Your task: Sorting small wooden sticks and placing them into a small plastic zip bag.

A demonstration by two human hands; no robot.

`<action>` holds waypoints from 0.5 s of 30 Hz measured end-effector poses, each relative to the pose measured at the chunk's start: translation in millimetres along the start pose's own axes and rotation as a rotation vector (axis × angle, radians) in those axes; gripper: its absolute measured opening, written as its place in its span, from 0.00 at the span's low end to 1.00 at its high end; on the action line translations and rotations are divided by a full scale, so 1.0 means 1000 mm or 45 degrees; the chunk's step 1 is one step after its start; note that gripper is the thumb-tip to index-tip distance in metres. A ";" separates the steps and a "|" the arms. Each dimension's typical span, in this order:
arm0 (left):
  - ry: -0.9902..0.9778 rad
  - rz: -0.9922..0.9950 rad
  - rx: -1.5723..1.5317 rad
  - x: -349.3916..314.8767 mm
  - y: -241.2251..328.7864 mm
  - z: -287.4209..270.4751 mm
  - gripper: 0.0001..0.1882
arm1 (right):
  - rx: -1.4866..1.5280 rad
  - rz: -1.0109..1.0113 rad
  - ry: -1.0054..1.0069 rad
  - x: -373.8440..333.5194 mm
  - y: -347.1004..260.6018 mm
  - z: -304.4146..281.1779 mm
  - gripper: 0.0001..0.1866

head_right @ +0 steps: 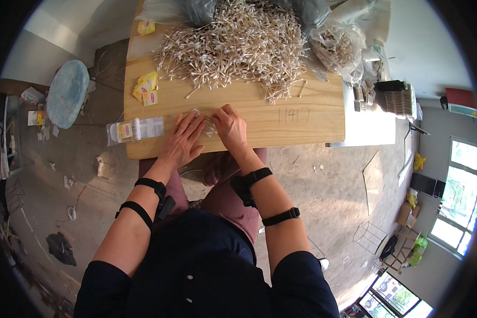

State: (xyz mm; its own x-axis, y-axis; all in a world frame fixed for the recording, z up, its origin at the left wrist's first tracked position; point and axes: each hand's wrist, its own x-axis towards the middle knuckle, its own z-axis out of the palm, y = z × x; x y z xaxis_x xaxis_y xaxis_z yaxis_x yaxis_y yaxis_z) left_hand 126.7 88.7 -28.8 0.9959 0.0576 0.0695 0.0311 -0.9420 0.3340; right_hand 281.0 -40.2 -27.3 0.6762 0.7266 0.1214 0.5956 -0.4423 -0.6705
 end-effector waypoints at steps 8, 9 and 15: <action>0.083 0.019 0.014 -0.001 -0.003 0.002 0.39 | -0.018 -0.417 -0.098 0.051 -0.014 0.018 0.03; 0.084 0.021 0.018 -0.001 -0.002 0.002 0.39 | -0.017 -0.418 -0.094 0.061 -0.014 0.019 0.03; 0.127 0.003 0.102 -0.003 -0.001 0.005 0.41 | -0.222 -0.587 -0.620 0.095 -0.017 0.029 0.03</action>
State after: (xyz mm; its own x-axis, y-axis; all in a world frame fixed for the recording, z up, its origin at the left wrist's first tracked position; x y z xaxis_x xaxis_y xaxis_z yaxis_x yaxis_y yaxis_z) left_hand 123.7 87.7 -34.2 0.9827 0.0844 0.1646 0.0397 -0.9654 0.2579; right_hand 322.3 52.2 -25.6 0.0902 0.9959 -0.0037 0.8639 -0.0801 -0.4972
